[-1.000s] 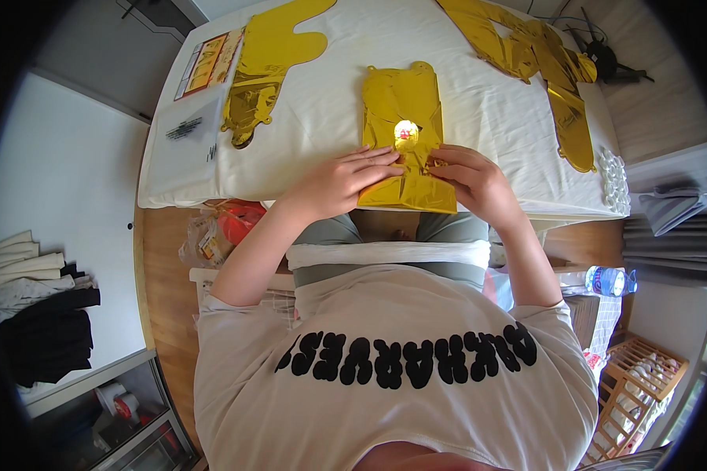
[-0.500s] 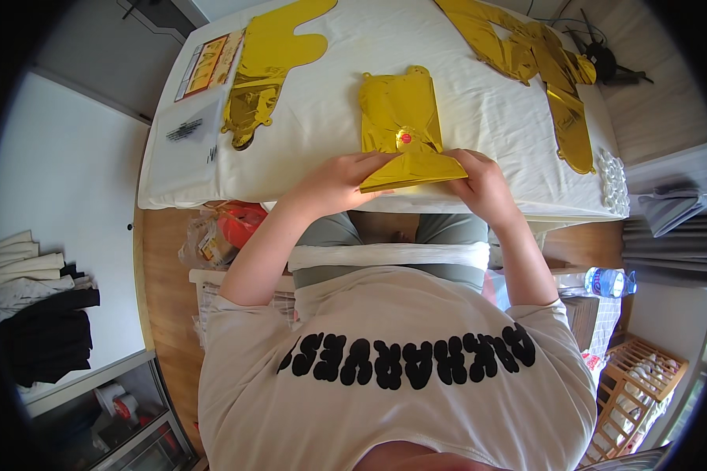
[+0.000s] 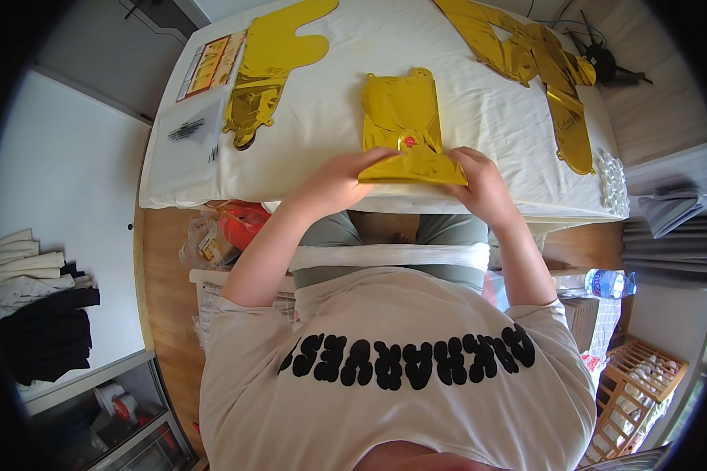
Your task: Folding and inserting gold foil products into cardboard and plastic packaging.
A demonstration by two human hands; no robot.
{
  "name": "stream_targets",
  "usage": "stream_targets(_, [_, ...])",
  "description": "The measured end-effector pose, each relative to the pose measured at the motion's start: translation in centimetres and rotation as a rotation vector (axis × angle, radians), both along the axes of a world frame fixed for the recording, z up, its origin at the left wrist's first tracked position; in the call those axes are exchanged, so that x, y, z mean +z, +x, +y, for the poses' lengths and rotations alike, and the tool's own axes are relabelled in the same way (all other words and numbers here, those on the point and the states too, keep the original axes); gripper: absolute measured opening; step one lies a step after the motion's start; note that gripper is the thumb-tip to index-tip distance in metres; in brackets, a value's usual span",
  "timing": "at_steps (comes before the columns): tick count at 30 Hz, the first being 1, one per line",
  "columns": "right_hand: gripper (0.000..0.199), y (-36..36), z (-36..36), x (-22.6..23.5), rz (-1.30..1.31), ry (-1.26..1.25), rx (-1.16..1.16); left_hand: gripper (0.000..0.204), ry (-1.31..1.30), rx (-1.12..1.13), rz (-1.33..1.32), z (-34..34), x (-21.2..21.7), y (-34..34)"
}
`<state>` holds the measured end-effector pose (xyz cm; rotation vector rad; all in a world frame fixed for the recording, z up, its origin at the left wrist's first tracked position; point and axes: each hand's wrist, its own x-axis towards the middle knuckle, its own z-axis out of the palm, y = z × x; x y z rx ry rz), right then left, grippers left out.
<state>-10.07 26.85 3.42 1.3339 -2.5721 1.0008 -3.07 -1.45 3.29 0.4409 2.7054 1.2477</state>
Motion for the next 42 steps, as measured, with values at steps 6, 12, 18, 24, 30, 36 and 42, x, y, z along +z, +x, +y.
stream_targets(6, [0.031,-0.4,-1.7,0.7,-0.536,-0.236,-0.151,0.041,0.368,0.055,-0.162,-0.2,0.2,-1.2])
stream_targets(12, [0.033,-1.3,-2.3,1.4,-0.530,-0.009,-0.335,0.036,0.409,0.208,-0.260,-0.2,0.2,-1.8])
stream_targets(18, [0.052,-1.3,-2.5,1.4,-0.535,-0.348,-0.192,0.035,0.430,0.238,-0.225,0.0,-0.3,-2.0])
stream_targets(24, [0.034,-3.2,-1.4,-0.1,-0.783,-0.237,-0.115,0.046,0.555,0.225,0.018,0.8,-1.6,-2.5])
stream_targets(30, [0.031,-3.3,-1.5,-0.4,-0.812,-0.224,-0.109,0.043,0.584,0.162,0.048,0.3,-2.2,-2.3])
stream_targets(36, [0.031,-3.2,-1.5,-0.7,-0.798,-0.184,-0.123,0.035,0.664,0.154,-0.008,0.5,-2.0,-1.9])
stream_targets(42, [0.018,-0.1,-1.4,1.1,-0.528,-0.241,-0.136,0.026,0.551,0.150,0.014,0.4,-1.9,-0.6])
